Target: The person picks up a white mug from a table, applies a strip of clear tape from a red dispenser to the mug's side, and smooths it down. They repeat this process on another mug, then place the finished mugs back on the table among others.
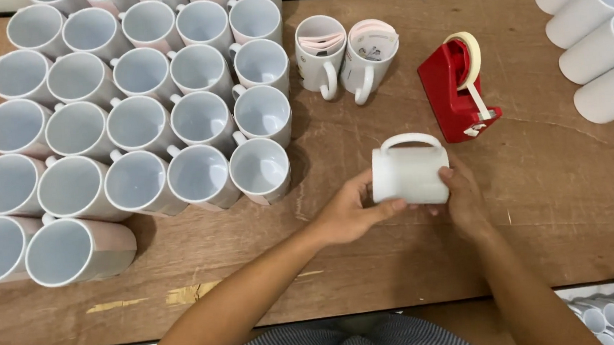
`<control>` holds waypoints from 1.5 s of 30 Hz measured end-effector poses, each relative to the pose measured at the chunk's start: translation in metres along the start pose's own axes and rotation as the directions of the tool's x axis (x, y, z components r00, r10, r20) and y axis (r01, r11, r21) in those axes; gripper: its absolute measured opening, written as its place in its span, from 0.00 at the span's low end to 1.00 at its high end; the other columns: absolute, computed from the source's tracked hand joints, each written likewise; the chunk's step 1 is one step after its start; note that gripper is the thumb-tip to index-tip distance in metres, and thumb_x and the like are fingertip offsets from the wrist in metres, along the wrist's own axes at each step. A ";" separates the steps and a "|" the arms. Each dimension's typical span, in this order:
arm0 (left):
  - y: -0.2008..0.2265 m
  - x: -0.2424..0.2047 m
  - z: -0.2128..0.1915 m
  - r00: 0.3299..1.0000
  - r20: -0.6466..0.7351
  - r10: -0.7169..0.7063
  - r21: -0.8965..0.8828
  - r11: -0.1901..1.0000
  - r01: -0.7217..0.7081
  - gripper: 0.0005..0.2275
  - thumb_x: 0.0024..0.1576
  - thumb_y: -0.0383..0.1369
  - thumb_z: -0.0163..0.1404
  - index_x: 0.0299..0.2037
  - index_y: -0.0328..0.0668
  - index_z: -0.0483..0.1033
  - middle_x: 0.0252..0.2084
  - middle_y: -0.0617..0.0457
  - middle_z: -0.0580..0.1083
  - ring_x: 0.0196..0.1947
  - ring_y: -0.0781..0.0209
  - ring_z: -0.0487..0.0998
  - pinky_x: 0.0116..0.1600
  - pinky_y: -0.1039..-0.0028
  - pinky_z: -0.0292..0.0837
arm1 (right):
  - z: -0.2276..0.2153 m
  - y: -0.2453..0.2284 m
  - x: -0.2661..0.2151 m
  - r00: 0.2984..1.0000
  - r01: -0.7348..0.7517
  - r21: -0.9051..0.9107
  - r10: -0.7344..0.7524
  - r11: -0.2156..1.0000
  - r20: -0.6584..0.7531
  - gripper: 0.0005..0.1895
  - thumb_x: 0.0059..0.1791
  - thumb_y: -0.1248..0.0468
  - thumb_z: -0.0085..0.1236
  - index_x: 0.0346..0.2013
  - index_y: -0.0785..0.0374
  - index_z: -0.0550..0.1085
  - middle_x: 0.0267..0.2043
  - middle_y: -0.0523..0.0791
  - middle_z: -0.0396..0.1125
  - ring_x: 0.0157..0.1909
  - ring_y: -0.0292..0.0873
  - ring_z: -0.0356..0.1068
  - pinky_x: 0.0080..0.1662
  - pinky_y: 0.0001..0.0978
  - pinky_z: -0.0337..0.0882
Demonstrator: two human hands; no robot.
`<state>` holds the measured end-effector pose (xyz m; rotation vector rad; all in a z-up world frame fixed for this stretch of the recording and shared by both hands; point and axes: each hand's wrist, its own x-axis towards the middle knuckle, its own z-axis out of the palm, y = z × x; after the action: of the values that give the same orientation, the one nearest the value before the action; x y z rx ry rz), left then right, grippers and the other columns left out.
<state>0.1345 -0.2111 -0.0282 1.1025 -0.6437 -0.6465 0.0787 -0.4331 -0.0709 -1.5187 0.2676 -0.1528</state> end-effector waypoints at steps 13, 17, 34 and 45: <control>0.002 0.008 -0.022 0.970 -0.216 0.115 -0.055 0.990 -0.130 0.04 0.57 0.32 0.53 0.37 0.43 0.73 0.29 0.60 0.75 0.33 0.79 0.68 0.38 0.85 0.68 | 0.054 -0.124 0.027 0.969 -0.075 -0.721 0.221 0.689 0.111 0.22 0.54 0.50 0.39 0.47 0.59 0.76 0.41 0.51 0.73 0.46 0.46 0.71 0.49 0.42 0.69; -0.017 0.008 -0.025 0.969 -0.245 0.024 -0.078 0.996 -0.044 0.15 0.57 0.34 0.50 0.52 0.35 0.71 0.42 0.55 0.74 0.41 0.70 0.73 0.46 0.80 0.70 | 0.077 -0.168 0.055 0.982 0.164 -0.829 -0.006 0.535 0.190 0.19 0.46 0.56 0.54 0.49 0.62 0.73 0.46 0.44 0.70 0.44 0.39 0.68 0.46 0.30 0.65; -0.014 0.013 -0.030 0.984 -0.176 -0.008 -0.085 0.996 -0.007 0.16 0.57 0.34 0.50 0.52 0.33 0.70 0.46 0.54 0.74 0.45 0.67 0.73 0.51 0.77 0.71 | 0.122 -0.150 0.218 0.656 0.738 -0.675 -0.216 -0.022 0.724 0.11 0.49 0.68 0.55 0.47 0.61 0.76 0.34 0.49 0.71 0.40 0.54 0.68 0.43 0.45 0.64; -0.019 0.015 -0.031 0.983 -0.183 -0.007 -0.128 0.992 -0.017 0.18 0.56 0.35 0.51 0.53 0.34 0.69 0.48 0.51 0.74 0.47 0.65 0.74 0.53 0.76 0.72 | 0.100 -0.153 0.182 0.499 0.841 -0.479 -0.704 0.252 0.505 0.04 0.55 0.78 0.65 0.41 0.74 0.76 0.43 0.53 0.72 0.46 0.49 0.72 0.50 0.36 0.70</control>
<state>0.1644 -0.2102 -0.0530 1.0249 -0.4400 -0.5668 0.2909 -0.3922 0.0701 -2.3066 -0.7586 -0.7924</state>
